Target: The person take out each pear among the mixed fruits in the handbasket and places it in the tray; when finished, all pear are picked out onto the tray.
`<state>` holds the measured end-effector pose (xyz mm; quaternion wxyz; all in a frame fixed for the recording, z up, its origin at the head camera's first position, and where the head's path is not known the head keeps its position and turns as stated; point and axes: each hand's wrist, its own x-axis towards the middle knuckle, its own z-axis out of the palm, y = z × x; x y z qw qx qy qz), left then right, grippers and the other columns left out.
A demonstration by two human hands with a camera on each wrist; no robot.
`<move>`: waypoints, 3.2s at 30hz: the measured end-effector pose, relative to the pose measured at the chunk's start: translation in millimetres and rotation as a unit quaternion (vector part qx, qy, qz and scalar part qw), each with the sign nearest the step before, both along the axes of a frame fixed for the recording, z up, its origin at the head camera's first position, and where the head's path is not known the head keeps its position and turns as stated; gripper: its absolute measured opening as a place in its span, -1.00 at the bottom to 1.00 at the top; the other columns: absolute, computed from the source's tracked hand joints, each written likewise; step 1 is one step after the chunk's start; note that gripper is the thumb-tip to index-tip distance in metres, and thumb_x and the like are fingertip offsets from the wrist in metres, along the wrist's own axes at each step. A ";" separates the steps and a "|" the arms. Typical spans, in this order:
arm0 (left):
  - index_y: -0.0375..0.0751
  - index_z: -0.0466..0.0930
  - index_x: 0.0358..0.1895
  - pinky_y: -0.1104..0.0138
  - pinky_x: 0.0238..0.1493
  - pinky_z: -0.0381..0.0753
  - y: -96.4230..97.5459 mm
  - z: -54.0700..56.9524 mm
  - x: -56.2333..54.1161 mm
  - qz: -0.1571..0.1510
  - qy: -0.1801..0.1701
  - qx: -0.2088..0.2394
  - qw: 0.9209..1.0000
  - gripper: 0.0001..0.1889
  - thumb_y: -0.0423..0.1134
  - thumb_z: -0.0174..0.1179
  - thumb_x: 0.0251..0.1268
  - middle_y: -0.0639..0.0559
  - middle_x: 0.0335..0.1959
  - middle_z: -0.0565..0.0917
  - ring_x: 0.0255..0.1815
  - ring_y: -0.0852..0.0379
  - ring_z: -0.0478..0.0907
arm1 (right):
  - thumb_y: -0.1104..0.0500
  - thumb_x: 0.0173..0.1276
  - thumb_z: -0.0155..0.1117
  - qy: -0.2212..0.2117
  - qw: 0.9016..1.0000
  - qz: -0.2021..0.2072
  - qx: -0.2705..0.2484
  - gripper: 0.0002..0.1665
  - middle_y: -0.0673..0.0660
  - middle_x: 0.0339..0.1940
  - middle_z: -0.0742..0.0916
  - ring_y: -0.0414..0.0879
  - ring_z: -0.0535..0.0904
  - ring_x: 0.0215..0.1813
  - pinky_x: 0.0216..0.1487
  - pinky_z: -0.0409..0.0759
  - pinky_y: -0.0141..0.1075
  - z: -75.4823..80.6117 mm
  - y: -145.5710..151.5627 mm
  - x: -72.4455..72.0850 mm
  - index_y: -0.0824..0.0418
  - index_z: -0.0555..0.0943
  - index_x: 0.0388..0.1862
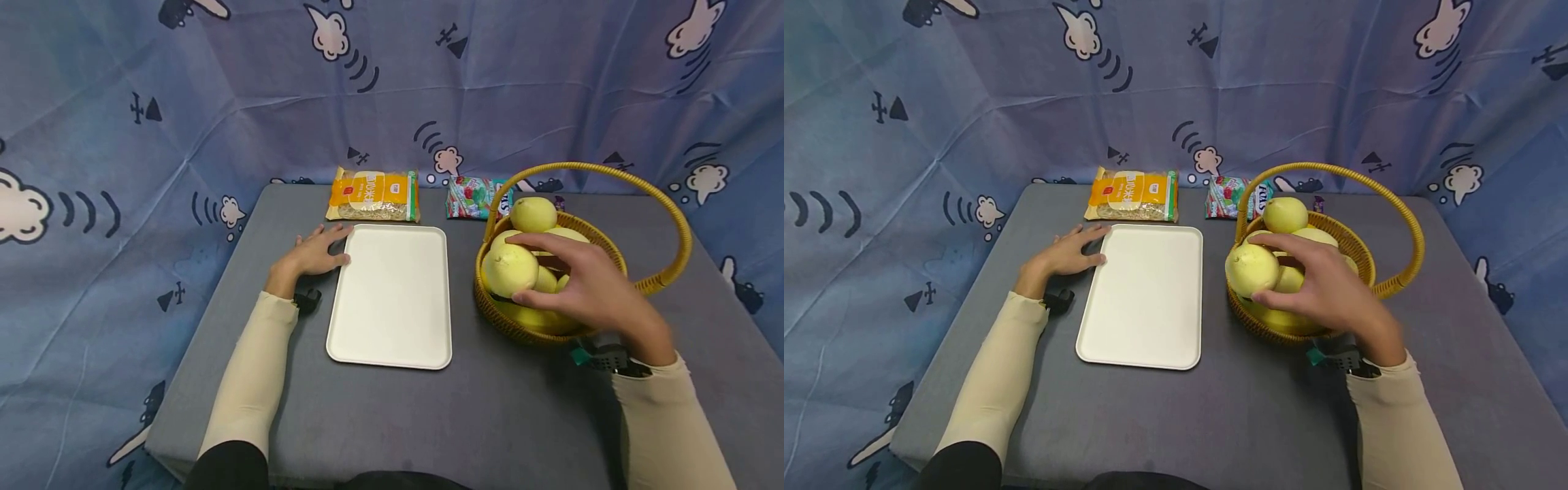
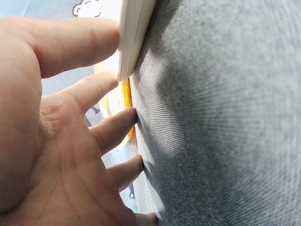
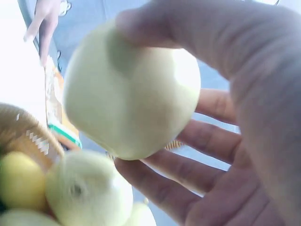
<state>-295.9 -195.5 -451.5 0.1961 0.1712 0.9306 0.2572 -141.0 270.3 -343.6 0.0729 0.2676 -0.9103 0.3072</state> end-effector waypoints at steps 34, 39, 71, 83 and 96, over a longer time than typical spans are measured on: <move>0.25 0.05 0.83 -0.50 0.66 -0.51 1.9 -2.5 -4.4 0.020 -0.005 -0.014 1.000 -0.17 0.03 0.23 0.64 -0.01 0.88 -0.03 0.88 -0.25 -0.35 | 0.21 0.28 0.71 -0.075 0.977 0.051 -0.192 -0.09 0.08 0.47 0.69 0.05 0.71 0.35 0.41 0.69 -0.17 -6.2 -111.9 -75.2 0.07 0.56 0.60; 0.26 0.05 0.83 -0.50 0.66 -0.51 3.2 -2.4 -4.7 0.027 -0.008 -0.020 0.999 -0.17 0.03 0.23 0.63 -0.01 0.87 -0.02 0.88 -0.25 -0.35 | 0.26 0.29 0.69 -0.081 0.969 0.057 -0.226 -0.09 0.17 0.51 0.66 0.16 0.71 0.40 0.41 0.69 -0.12 -10.6 -128.5 -90.7 0.15 0.55 0.61; 0.12 0.14 0.81 -0.52 0.67 -0.45 2.6 -1.9 -5.0 0.029 0.002 -0.022 0.999 -0.18 0.05 0.24 0.60 0.02 0.87 0.01 0.89 -0.23 -0.31 | 0.12 0.34 0.68 -0.163 0.955 0.012 -0.246 -0.16 0.18 0.49 0.67 0.18 0.74 0.35 0.33 0.76 0.01 -97.9 -210.3 -164.7 0.16 0.57 0.57; 0.17 0.10 0.82 -0.49 0.67 -0.50 2.1 -2.2 -5.1 0.032 -0.009 -0.012 0.999 -0.17 0.04 0.25 0.61 0.03 0.87 0.00 0.89 -0.23 -0.33 | 0.15 0.35 0.68 -0.181 0.950 0.001 -0.254 -0.17 0.21 0.48 0.66 0.18 0.69 0.41 0.38 0.73 -0.03 -135.6 -212.6 -170.6 0.19 0.56 0.55; 0.14 0.08 0.82 -0.49 0.67 -0.49 2.0 -3.8 -4.3 0.034 -0.004 -0.005 0.999 -0.15 0.03 0.26 0.60 0.02 0.87 0.01 0.89 -0.23 -0.32 | 0.12 0.35 0.69 -0.182 0.949 0.000 -0.256 -0.14 0.18 0.51 0.63 0.17 0.67 0.45 0.42 0.70 -0.06 -142.3 -217.6 -169.2 0.14 0.54 0.57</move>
